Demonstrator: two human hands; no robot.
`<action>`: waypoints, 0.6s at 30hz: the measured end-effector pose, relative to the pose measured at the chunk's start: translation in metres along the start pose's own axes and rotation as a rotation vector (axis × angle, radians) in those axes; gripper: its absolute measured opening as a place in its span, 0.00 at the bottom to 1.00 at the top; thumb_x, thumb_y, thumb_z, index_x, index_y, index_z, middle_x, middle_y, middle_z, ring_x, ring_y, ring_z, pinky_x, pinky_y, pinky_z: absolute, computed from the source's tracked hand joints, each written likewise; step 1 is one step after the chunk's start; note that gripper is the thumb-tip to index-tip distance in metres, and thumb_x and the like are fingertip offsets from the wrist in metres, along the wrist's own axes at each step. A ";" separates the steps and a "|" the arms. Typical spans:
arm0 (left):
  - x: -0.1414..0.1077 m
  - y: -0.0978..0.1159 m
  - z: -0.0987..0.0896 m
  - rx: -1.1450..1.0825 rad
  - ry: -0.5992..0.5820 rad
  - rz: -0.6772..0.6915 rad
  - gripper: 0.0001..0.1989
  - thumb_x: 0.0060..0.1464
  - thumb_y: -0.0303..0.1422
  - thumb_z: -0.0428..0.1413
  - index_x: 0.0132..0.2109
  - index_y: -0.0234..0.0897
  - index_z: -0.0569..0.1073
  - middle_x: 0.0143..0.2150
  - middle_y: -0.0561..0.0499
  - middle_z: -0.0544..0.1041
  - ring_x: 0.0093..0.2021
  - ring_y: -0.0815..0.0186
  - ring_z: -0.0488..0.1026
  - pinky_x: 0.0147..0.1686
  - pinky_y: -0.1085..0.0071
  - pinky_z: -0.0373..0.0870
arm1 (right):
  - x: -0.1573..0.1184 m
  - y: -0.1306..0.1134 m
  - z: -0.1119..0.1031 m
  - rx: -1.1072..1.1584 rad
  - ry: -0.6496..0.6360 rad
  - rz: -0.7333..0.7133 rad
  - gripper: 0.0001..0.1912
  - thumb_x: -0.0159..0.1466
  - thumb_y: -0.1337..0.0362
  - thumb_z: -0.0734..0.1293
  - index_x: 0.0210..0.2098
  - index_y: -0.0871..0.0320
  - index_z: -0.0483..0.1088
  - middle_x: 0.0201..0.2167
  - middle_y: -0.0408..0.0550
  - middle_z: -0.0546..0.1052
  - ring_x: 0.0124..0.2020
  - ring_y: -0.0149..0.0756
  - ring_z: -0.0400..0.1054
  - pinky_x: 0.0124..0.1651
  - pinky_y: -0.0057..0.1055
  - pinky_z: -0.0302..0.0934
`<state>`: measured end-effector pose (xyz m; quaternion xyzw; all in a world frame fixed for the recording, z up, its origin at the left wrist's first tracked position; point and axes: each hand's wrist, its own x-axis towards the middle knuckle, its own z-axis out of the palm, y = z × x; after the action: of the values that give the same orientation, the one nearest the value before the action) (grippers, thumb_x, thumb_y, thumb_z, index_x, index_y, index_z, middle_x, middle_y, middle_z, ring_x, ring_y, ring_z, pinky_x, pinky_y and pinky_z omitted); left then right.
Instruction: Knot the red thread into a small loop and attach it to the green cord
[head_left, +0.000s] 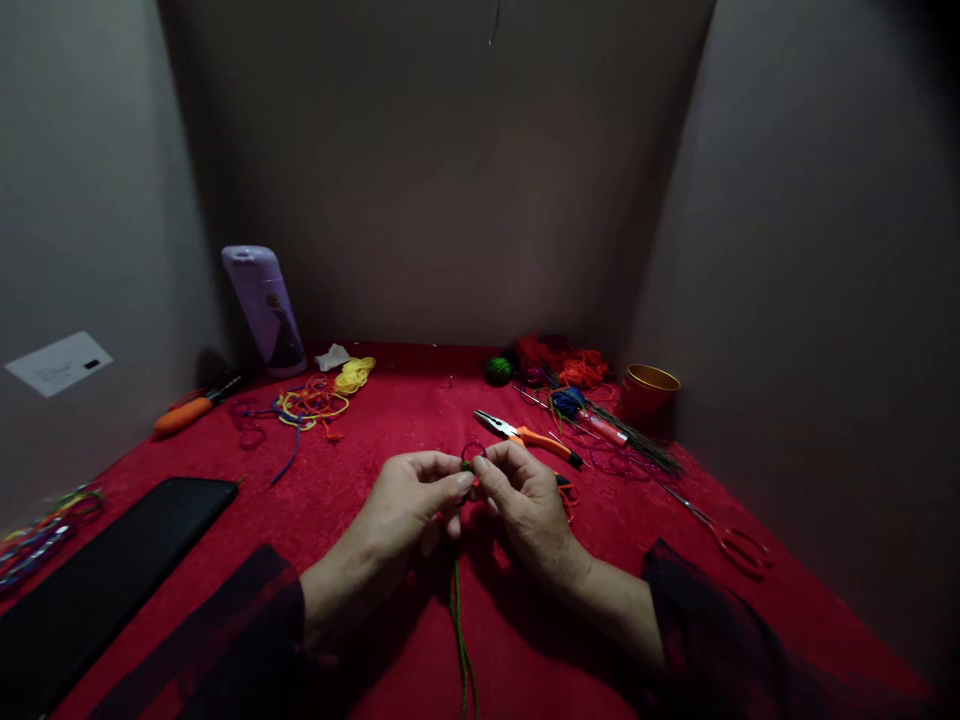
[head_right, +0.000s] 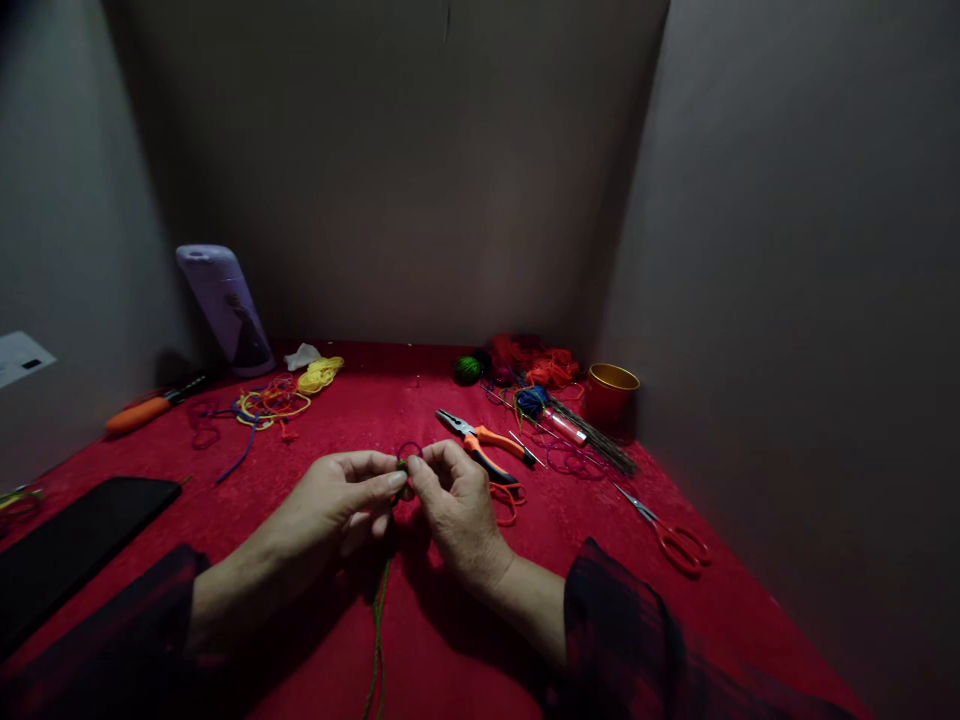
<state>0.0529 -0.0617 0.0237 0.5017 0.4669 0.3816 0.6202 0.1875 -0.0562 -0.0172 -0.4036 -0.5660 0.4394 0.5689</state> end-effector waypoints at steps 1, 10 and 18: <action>0.001 -0.001 0.000 -0.006 -0.013 -0.009 0.10 0.46 0.36 0.58 0.30 0.32 0.71 0.13 0.56 0.68 0.09 0.78 0.55 0.09 0.82 0.48 | 0.000 0.000 0.000 0.009 -0.006 0.002 0.12 0.59 0.56 0.64 0.28 0.58 0.63 0.22 0.40 0.66 0.21 0.27 0.58 0.22 0.23 0.52; 0.003 -0.004 -0.001 -0.038 -0.040 -0.007 0.10 0.48 0.36 0.56 0.28 0.32 0.71 0.15 0.55 0.69 0.10 0.78 0.57 0.09 0.82 0.49 | 0.001 0.001 -0.001 0.051 -0.002 0.027 0.15 0.62 0.54 0.61 0.27 0.58 0.62 0.20 0.39 0.64 0.19 0.25 0.56 0.21 0.22 0.51; 0.000 0.002 0.002 -0.045 -0.060 -0.021 0.09 0.49 0.35 0.56 0.29 0.32 0.71 0.11 0.55 0.67 0.08 0.79 0.52 0.09 0.82 0.43 | 0.002 0.002 -0.001 0.020 0.029 0.023 0.15 0.60 0.55 0.63 0.25 0.58 0.62 0.17 0.37 0.60 0.17 0.24 0.52 0.19 0.22 0.49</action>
<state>0.0546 -0.0622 0.0254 0.4939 0.4448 0.3703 0.6490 0.1882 -0.0538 -0.0186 -0.4109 -0.5484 0.4457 0.5760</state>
